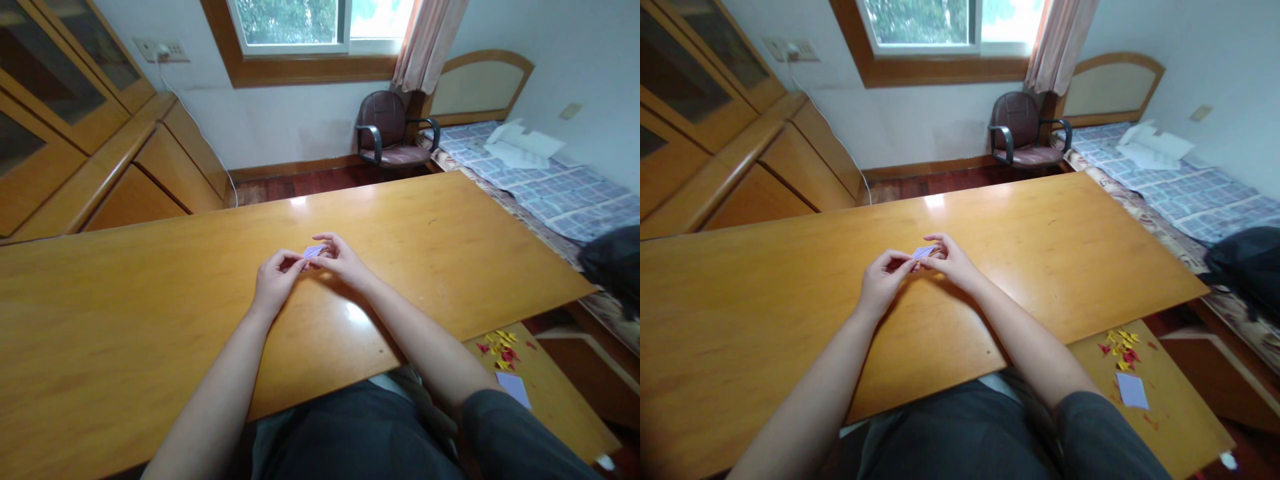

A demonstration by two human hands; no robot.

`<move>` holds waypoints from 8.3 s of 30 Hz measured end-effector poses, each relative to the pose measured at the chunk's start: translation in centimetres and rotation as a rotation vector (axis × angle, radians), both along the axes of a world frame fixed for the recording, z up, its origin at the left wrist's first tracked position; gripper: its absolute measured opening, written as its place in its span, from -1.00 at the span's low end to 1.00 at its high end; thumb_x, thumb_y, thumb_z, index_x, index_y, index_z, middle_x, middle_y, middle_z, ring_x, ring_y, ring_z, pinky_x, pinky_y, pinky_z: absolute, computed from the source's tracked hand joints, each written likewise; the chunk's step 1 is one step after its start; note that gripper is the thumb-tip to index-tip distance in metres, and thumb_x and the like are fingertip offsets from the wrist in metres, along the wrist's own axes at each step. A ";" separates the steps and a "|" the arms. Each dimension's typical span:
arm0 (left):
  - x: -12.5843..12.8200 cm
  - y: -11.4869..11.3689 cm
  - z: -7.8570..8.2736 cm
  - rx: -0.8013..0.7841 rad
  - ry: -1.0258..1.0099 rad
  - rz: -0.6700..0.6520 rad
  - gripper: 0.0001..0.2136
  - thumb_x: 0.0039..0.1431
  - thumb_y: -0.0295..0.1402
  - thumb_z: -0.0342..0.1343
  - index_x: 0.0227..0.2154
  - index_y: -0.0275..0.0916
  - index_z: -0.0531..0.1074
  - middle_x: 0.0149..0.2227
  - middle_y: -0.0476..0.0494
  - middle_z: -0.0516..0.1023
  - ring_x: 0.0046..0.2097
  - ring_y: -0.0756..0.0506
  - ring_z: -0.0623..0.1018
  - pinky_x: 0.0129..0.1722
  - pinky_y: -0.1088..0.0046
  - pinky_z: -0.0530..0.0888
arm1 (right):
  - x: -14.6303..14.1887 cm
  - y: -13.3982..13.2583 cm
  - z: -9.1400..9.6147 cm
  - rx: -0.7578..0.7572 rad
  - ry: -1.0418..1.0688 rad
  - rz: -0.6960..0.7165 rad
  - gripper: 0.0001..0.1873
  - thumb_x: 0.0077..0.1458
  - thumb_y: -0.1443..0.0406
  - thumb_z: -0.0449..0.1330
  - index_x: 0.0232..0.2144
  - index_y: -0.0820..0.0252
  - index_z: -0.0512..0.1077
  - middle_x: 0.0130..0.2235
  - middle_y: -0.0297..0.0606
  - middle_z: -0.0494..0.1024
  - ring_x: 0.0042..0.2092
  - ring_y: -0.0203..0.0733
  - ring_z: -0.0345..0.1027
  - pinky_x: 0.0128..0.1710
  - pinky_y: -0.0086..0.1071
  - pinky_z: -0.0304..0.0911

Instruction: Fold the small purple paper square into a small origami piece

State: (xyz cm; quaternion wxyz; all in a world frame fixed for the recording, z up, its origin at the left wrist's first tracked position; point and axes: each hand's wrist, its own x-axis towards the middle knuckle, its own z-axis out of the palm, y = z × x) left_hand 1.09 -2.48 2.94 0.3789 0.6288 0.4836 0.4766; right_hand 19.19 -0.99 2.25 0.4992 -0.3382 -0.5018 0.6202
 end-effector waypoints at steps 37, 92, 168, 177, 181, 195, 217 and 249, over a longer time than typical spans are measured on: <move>0.3 0.1 -0.3 -0.133 -0.196 -0.123 -0.68 0.04 -0.27 0.29 -0.17 -0.22 0.37 -0.32 -0.09 0.58 -0.26 -0.08 0.63 -0.12 0.33 0.56 | 0.6 -0.2 1.4 0.374 -0.582 -0.128 -0.92 0.07 0.34 0.26 -0.45 0.20 0.43 -0.37 -0.31 0.49 -0.29 -0.23 0.35 -0.25 -0.36 0.24; 0.0 0.2 -0.1 -0.280 -0.164 -0.118 -0.70 0.06 -0.11 0.27 -0.42 -0.28 0.47 -0.45 -0.08 0.58 -0.42 -0.02 0.55 -0.37 0.47 0.51 | 1.1 0.0 1.3 0.372 -0.612 -0.095 -0.91 0.07 0.31 0.28 -0.41 0.23 0.50 -0.36 -0.28 0.55 -0.29 -0.25 0.39 -0.24 -0.38 0.25; 0.0 0.4 -0.7 -0.433 -0.149 -0.204 -0.64 -0.03 -0.07 0.33 -0.44 -0.30 0.46 -0.47 -0.13 0.59 -0.46 -0.05 0.58 -0.37 0.41 0.53 | 0.8 -0.8 1.5 0.504 -0.798 -0.054 -0.95 0.17 0.38 0.15 -0.33 0.21 0.41 -0.28 -0.23 0.47 -0.22 -0.23 0.35 -0.18 -0.36 0.25; 0.1 0.8 -0.9 -0.386 -0.312 -0.075 -0.68 -0.02 -0.13 0.33 -0.41 -0.32 0.49 -0.39 -0.13 0.61 -0.44 -0.01 0.56 -0.35 0.43 0.53 | 1.1 0.2 0.3 0.072 -0.449 -0.107 -0.74 0.11 0.14 0.20 -0.43 0.24 0.41 -0.51 -0.36 0.44 -0.45 -0.31 0.31 -0.40 -0.43 0.23; 0.2 0.8 -1.0 -0.371 -0.304 -0.075 -0.68 -0.01 -0.11 0.31 -0.40 -0.31 0.49 -0.39 -0.13 0.61 -0.42 -0.02 0.57 -0.35 0.43 0.53 | 0.4 -0.2 0.6 -0.080 -0.246 0.008 -0.68 -0.01 0.10 0.29 -0.34 0.27 0.49 -0.47 -0.35 0.49 -0.44 -0.33 0.31 -0.42 -0.45 0.22; 0.7 0.5 -0.8 -0.401 -0.290 -0.140 -0.67 0.01 -0.11 0.32 -0.38 -0.32 0.51 -0.41 -0.14 0.60 -0.42 -0.03 0.56 -0.33 0.41 0.54 | 0.1 -0.3 0.7 -0.094 -0.195 0.043 -0.63 -0.04 0.05 0.32 -0.50 0.27 0.44 -0.55 -0.38 0.42 -0.49 -0.35 0.25 -0.46 -0.45 0.16; 0.3 0.4 -0.6 -0.279 -0.065 -0.227 -0.76 0.07 -0.17 0.24 -0.38 -0.26 0.48 -0.40 -0.06 0.54 -0.39 -0.03 0.53 -0.34 0.43 0.49 | 1.9 0.3 0.7 0.567 -0.641 0.029 -0.97 0.14 0.40 0.24 -0.36 0.22 0.49 -0.27 -0.25 0.49 -0.20 -0.23 0.39 -0.11 -0.31 0.32; 0.3 0.5 -1.2 -0.314 -0.021 -0.251 -0.74 0.17 -0.12 0.15 -0.36 -0.25 0.46 -0.42 -0.13 0.63 -0.35 -0.10 0.63 -0.28 0.38 0.53 | 0.9 -0.7 1.6 0.473 -0.839 -0.002 -0.94 0.16 0.42 0.18 -0.38 0.25 0.42 -0.31 -0.27 0.47 -0.25 -0.26 0.32 -0.21 -0.41 0.19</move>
